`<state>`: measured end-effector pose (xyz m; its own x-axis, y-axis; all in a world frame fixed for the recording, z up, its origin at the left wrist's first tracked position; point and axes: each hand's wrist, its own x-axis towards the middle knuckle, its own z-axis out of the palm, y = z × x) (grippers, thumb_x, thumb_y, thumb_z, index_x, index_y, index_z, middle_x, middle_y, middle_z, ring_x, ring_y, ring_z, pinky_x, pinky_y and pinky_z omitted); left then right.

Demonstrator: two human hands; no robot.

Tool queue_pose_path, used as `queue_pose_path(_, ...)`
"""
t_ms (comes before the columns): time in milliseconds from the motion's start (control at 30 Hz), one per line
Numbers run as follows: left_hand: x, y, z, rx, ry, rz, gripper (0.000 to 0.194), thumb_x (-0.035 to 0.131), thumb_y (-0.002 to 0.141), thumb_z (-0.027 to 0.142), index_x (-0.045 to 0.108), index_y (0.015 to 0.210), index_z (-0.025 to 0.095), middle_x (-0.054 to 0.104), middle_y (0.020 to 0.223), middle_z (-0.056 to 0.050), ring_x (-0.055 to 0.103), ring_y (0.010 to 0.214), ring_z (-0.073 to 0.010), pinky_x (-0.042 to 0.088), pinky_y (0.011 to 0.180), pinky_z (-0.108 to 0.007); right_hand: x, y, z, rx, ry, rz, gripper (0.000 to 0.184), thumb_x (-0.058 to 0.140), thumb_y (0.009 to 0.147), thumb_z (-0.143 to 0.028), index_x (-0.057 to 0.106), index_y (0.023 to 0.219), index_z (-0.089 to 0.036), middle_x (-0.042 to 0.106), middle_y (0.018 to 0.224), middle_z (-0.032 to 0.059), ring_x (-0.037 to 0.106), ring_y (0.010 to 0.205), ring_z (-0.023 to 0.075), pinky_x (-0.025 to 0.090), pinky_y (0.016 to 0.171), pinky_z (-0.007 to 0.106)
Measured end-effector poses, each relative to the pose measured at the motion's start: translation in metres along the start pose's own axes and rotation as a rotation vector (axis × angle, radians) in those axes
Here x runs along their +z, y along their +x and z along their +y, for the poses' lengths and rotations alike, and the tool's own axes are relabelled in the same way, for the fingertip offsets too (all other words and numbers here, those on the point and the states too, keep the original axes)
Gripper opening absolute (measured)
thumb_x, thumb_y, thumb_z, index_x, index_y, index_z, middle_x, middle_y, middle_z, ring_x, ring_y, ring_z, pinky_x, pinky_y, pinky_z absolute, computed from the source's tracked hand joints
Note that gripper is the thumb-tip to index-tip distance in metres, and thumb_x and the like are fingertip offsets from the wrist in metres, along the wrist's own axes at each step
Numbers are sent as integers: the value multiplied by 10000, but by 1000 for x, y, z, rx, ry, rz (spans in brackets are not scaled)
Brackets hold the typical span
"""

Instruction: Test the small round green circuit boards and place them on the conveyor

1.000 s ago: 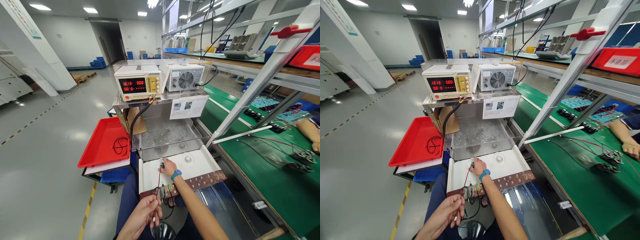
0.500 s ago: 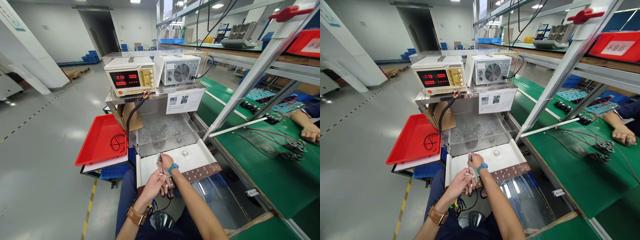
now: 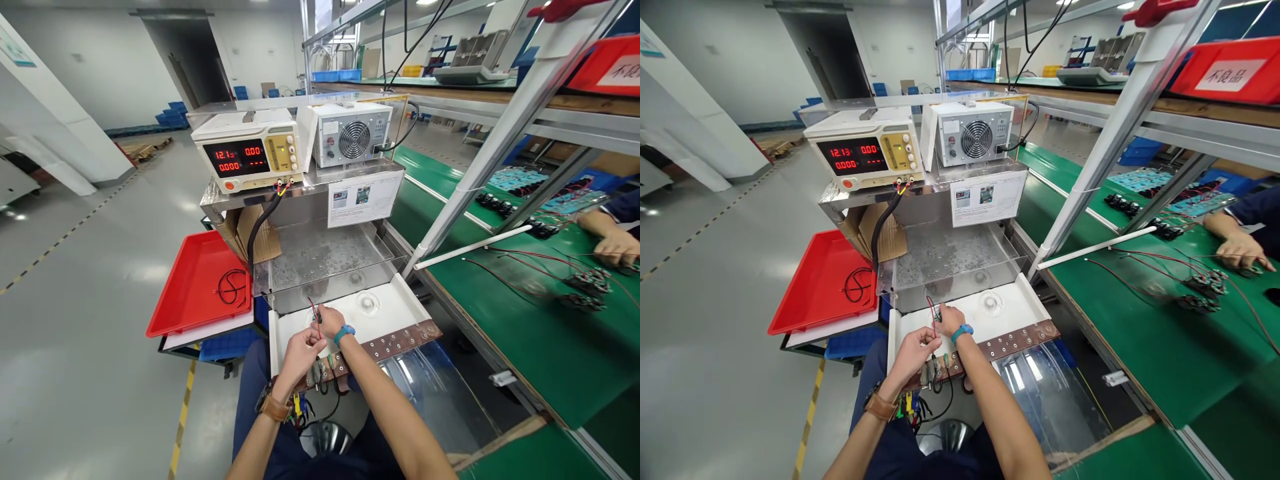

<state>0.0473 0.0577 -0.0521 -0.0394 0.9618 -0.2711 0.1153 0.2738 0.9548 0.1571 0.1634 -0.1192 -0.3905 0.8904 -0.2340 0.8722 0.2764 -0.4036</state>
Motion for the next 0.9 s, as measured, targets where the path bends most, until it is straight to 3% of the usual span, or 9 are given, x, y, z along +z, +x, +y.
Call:
queue_pose_path(267,17,17,-36,-62,38,19,359,784,596,516,631,572,192,641,561,-23,569,549,-153,403,586,-274,1,1,2,-6,-7,3,395,629,846,-436,559,1150,-192,716,1066,106,663,996,253,420,749,294)
queue_pose_path(900,17,20,-39,-118,-84,-25,455,860,484,549,604,561,180,601,519,7,520,515,-107,388,568,-239,5,3,3,1,25,26,391,639,819,-434,574,1116,-187,725,1026,95,673,956,246,412,726,287)
